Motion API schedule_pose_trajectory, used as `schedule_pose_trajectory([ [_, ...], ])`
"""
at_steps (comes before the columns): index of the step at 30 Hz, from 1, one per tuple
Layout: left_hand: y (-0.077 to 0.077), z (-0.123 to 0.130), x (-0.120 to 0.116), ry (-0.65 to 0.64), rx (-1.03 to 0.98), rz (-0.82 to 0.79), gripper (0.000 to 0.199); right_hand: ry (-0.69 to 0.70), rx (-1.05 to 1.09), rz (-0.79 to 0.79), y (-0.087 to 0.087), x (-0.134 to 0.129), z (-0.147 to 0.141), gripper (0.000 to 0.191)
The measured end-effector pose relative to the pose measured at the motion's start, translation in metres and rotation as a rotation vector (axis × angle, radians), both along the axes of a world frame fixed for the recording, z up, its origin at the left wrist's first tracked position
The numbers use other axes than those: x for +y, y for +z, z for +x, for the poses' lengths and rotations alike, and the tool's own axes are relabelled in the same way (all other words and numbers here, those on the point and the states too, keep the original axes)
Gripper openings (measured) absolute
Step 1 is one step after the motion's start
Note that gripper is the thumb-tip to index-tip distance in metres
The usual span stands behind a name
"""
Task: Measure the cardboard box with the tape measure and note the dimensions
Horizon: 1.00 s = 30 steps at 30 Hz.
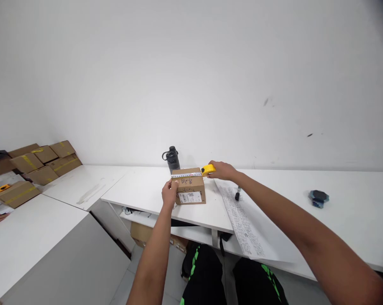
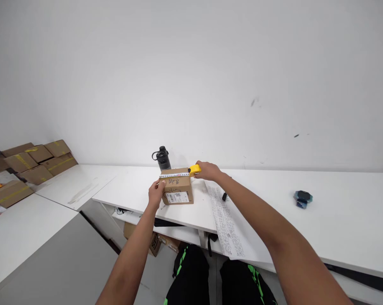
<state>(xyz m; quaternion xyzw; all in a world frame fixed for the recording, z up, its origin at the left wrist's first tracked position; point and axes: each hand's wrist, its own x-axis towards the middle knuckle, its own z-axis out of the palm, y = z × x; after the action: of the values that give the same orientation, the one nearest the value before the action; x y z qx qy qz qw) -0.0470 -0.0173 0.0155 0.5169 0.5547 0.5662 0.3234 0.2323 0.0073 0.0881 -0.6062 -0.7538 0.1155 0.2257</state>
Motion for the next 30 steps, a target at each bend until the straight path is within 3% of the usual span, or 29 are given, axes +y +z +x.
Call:
schedule_pose_trajectory([
  [4,-0.006,0.023,-0.012,0.006,0.018,0.046,0.045,0.098,-0.01,-0.025,0.024,0.009,0.009,0.035],
  [7,-0.004,0.046,-0.013,-0.015,0.037,0.006,0.048,0.121,-0.006,-0.025,0.031,0.006,-0.005,0.04],
  [11,0.004,0.066,-0.013,0.023,0.11,-0.076,0.049,0.115,-0.015,0.006,0.02,0.001,-0.05,0.053],
  [16,0.01,0.066,-0.012,0.043,0.155,-0.141,0.051,0.095,0.226,0.096,-0.008,0.001,-0.084,0.075],
  [19,0.014,0.061,-0.007,0.037,0.179,-0.158,0.056,0.0,0.381,0.132,-0.017,0.003,-0.083,0.072],
  [24,0.011,0.048,-0.003,-0.055,0.196,-0.178,0.087,-0.338,0.417,0.194,-0.015,0.008,-0.069,0.071],
  [27,0.004,0.044,-0.011,-0.216,0.153,-0.111,0.089,-0.341,0.305,0.194,-0.013,0.009,-0.057,0.07],
  [30,0.01,0.044,-0.009,-0.169,0.229,-0.066,0.085,-0.254,0.202,0.222,-0.013,0.006,-0.051,0.065],
])
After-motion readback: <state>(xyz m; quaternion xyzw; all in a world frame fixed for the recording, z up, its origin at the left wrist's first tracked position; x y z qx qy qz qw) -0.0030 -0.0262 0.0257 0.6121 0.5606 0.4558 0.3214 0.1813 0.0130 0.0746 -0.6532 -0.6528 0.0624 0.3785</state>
